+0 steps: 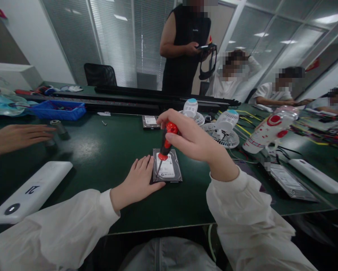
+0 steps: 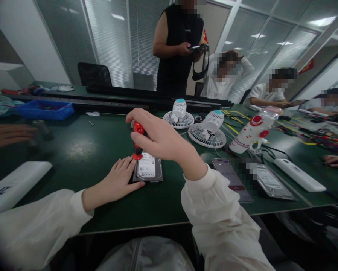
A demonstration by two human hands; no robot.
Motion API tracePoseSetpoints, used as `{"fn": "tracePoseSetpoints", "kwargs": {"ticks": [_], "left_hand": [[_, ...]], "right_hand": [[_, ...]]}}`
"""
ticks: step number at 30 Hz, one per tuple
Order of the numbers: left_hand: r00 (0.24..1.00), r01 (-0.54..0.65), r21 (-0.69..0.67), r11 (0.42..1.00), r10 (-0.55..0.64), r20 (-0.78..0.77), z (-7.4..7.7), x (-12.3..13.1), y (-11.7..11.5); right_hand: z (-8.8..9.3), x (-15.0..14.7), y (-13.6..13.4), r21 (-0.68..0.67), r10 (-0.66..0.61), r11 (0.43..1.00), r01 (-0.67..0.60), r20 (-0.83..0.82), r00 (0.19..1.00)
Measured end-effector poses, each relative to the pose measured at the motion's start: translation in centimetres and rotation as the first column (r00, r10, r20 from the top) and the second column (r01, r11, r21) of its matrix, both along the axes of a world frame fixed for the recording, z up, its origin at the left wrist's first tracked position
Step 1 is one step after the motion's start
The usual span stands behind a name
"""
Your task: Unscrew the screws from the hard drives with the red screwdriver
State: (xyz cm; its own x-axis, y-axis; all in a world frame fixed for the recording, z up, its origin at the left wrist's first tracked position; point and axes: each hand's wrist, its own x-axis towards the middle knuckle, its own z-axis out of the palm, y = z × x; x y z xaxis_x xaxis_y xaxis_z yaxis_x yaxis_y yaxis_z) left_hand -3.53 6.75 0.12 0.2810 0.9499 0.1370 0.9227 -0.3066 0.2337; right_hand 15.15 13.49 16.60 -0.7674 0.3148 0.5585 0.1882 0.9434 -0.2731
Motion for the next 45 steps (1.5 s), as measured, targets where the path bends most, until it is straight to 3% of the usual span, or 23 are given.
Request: {"fn": "tracePoseSetpoints", "kwargs": {"ticks": [3, 11, 17, 24, 30, 37, 42, 45], "left_hand": [[1.000, 0.003, 0.016, 1.000, -0.003, 0.010, -0.32, -0.08, 0.08], [1.000, 0.000, -0.002, 1.000, 0.000, -0.008, 0.02, 0.05, 0.01], [1.000, 0.006, 0.034, 0.999, -0.006, -0.005, -0.17, 0.01, -0.07], [1.000, 0.002, 0.035, 0.999, -0.002, 0.005, -0.43, -0.09, 0.04], [1.000, -0.001, 0.004, 1.000, 0.001, -0.003, -0.25, -0.06, 0.10], [1.000, 0.001, -0.007, 1.000, -0.001, -0.024, -0.06, -0.01, -0.02], [0.999, 0.003, -0.010, 1.000, -0.003, -0.035, -0.01, 0.02, -0.02], [0.999, -0.003, 0.003, 1.000, 0.004, -0.040, -0.14, 0.02, -0.02]], "right_hand": [[-0.01, -0.07, -0.04, -0.037, 0.034, 0.999, -0.034, -0.001, 0.999], [0.02, -0.29, -0.03, 0.029, -0.082, 0.996, 0.081, 0.016, 0.997], [0.14, -0.07, -0.08, -0.037, 0.066, 0.997, -0.066, 0.016, 0.998], [-0.07, -0.21, -0.09, 0.076, -0.122, 0.990, 0.118, 0.041, 0.992], [0.02, 0.02, -0.17, -0.001, 0.040, 0.999, -0.040, 0.041, 0.998], [0.14, 0.01, -0.20, 0.090, -0.146, 0.986, 0.141, 0.060, 0.987], [0.09, 0.05, -0.22, 0.002, 0.006, 1.000, -0.006, 0.060, 0.998], [-0.06, -0.09, -0.07, 0.011, -0.023, 1.000, 0.023, 0.027, 0.999]]}}
